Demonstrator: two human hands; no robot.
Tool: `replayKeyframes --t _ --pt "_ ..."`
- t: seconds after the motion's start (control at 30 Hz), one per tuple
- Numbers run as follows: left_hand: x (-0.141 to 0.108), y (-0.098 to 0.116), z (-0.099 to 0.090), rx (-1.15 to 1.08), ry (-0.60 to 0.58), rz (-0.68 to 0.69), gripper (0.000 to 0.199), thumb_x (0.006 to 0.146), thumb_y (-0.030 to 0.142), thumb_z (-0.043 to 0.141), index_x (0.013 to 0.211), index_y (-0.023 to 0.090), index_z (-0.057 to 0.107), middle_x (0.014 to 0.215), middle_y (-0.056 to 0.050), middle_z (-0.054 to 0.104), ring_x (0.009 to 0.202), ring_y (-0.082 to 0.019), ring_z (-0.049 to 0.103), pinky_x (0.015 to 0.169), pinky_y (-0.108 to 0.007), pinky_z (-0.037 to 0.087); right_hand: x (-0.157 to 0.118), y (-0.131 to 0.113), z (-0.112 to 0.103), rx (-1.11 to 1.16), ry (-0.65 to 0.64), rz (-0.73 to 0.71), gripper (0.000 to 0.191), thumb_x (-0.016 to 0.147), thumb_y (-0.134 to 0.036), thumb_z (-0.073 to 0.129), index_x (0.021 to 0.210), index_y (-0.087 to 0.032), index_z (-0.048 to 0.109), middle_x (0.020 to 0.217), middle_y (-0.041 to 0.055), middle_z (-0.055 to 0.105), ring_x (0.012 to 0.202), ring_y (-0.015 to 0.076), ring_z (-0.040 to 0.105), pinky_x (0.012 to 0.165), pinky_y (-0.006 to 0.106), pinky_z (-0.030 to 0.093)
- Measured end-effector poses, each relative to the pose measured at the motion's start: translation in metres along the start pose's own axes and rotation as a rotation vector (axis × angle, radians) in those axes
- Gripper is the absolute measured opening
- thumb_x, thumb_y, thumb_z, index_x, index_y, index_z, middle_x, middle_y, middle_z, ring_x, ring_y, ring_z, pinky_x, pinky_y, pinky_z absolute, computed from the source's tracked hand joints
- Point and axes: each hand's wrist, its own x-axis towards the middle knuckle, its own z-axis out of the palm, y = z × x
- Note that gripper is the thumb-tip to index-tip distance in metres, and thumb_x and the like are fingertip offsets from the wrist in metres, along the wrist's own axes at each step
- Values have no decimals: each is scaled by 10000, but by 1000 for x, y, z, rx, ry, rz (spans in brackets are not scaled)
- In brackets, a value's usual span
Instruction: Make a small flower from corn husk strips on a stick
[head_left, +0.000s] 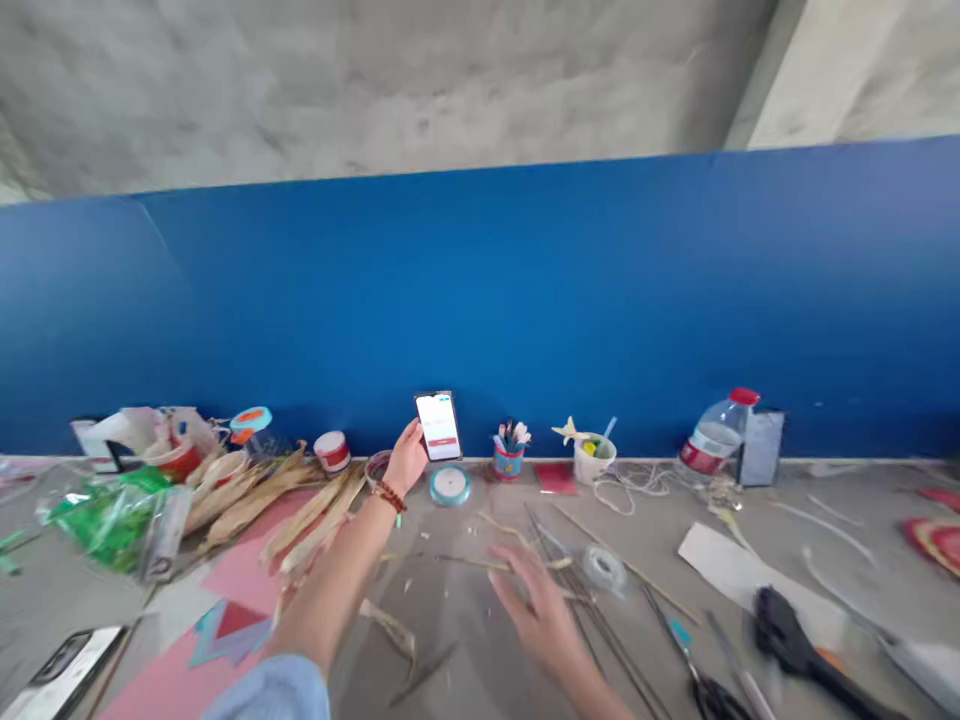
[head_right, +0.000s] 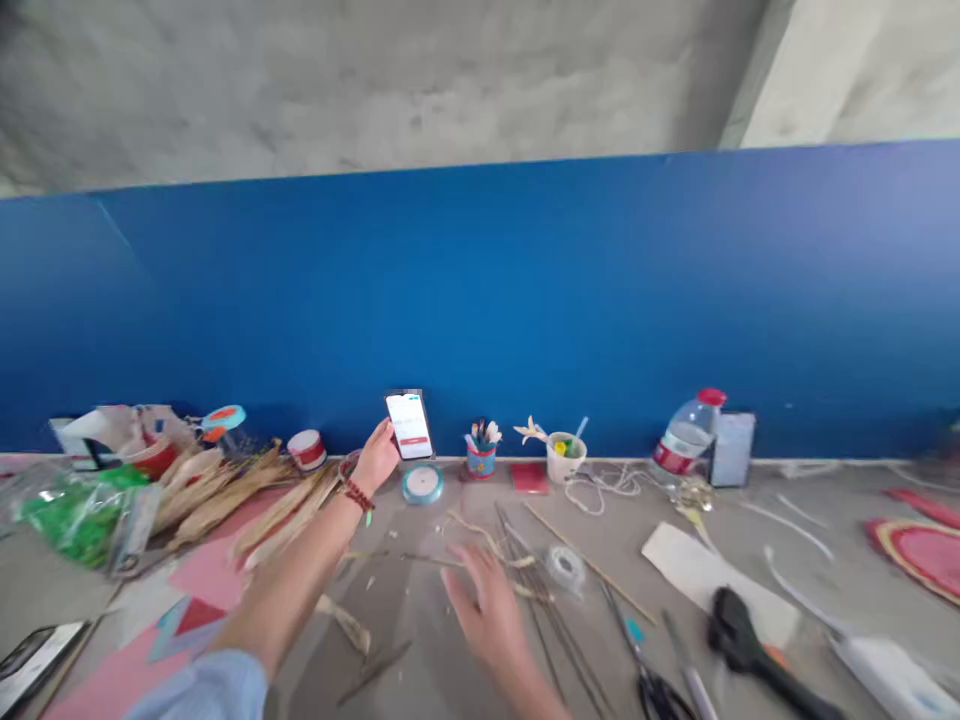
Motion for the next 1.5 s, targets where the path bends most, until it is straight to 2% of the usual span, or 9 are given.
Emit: replayKeyframes --t 0.13,0.27,0.5,0.63,0.73,1.03,1.2,1.33,1.5 --pt "2 9 -7 9 36 -21 264 827 291 734 1048 167 658 1094 -101 756 1036 -266 694 1001 -496 464 131 -24 2 -112 -142 0 362 948 -318 516 1289 -247 613 1290 111 647 1190 263 580 1026 421 435" --pt "-2 20 -13 13 73 16 254 840 284 721 1064 186 650 1121 -84 751 1066 -248 686 1001 -466 473 187 -22 24 -158 -191 -17 439 883 -443 600 1268 -234 634 1315 128 620 1195 309 556 972 438 453" --pt "-6 6 -31 33 122 3 283 810 269 750 1063 178 662 1141 -94 746 1118 -256 667 1037 -462 447 135 -20 47 -156 -265 -123 491 908 -550 533 1318 -287 594 1354 58 607 1225 255 524 1022 368 403" --pt "-1 -9 -31 47 116 -14 319 807 308 750 1084 178 658 1198 -105 723 1172 -272 637 1050 -475 433 157 -10 44 -206 -179 24 445 1001 -419 380 1320 -184 584 1450 157 503 1321 312 432 1070 462 338" --pt "-1 -16 -31 65 114 -24 331 807 314 747 1095 179 654 1201 -107 720 1186 -279 627 1046 -482 436 168 -3 47 -230 -151 112 463 982 -396 435 1315 -107 576 1443 236 483 1327 365 424 1051 516 353" --pt "-7 -54 -40 119 134 -119 301 790 313 749 1057 200 666 1152 -104 728 1140 -275 643 1017 -462 470 67 7 26 -149 -212 -123 400 1009 -374 402 1298 -183 602 1389 102 587 1274 222 520 1094 348 385" --pt "-1 -65 -37 131 153 -122 294 786 306 745 1050 198 670 1142 -100 723 1130 -276 638 1011 -446 473 108 13 29 -223 -134 2 438 1006 -279 372 1379 -109 526 1484 177 474 1374 268 409 1110 414 350" --pt "-1 -67 -35 133 165 -99 265 804 294 732 1036 183 669 1095 -100 721 1080 -270 651 972 -443 497 137 11 39 -282 -112 136 454 964 -271 458 1358 -57 529 1428 249 505 1325 333 450 1067 480 368" --pt "-2 -68 -33 149 159 -104 310 904 310 638 1170 154 616 1182 -109 650 1033 -244 645 887 -444 543 94 2 30 -273 -161 78 401 978 -295 434 1279 -88 599 1416 208 533 1308 318 467 1070 448 368"
